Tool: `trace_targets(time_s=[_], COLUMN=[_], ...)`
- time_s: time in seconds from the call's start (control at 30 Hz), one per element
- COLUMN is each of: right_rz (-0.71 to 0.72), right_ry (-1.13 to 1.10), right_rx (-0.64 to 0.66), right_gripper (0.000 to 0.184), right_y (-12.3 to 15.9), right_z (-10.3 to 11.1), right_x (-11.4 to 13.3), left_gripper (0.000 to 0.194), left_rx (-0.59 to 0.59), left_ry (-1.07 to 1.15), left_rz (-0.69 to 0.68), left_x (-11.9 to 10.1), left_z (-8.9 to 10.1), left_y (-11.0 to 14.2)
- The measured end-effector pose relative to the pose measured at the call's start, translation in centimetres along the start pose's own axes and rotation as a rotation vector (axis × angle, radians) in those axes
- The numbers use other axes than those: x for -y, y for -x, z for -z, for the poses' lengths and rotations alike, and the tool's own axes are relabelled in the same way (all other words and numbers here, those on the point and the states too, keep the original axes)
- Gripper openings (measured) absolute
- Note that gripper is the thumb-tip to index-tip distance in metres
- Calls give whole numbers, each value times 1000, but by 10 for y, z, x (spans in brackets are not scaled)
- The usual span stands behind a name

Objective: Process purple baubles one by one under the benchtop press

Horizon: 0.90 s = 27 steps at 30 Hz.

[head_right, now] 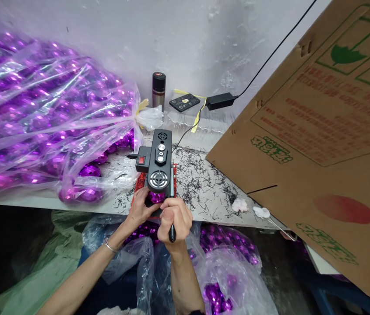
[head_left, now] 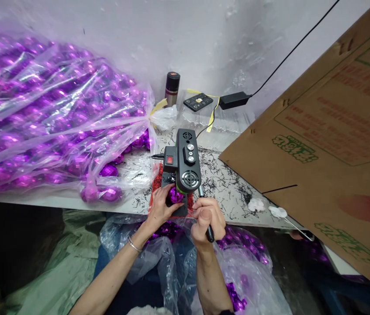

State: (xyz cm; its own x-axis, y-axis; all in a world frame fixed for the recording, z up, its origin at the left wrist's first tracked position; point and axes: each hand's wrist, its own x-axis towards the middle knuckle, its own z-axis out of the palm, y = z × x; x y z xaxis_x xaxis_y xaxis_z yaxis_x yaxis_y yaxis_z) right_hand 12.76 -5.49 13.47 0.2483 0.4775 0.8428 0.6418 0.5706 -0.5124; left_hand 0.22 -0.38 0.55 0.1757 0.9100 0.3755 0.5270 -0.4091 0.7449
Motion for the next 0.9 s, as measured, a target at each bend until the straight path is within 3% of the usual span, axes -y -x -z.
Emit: trace_targets(time_s=[0.47,0.9], right_rz=[31,75], right_ry=[21,8], right_rx=[-75,-100], right_gripper=[41,42], right_y=[45,46], right_z=[-12,-15], right_x=[-26,-34], left_gripper=[55,59], left_rx=[37,48], left_ry=[41,28], left_rz=[0,19], left_x=[-2,-1], left_z=[4,2], left_y=[1,0])
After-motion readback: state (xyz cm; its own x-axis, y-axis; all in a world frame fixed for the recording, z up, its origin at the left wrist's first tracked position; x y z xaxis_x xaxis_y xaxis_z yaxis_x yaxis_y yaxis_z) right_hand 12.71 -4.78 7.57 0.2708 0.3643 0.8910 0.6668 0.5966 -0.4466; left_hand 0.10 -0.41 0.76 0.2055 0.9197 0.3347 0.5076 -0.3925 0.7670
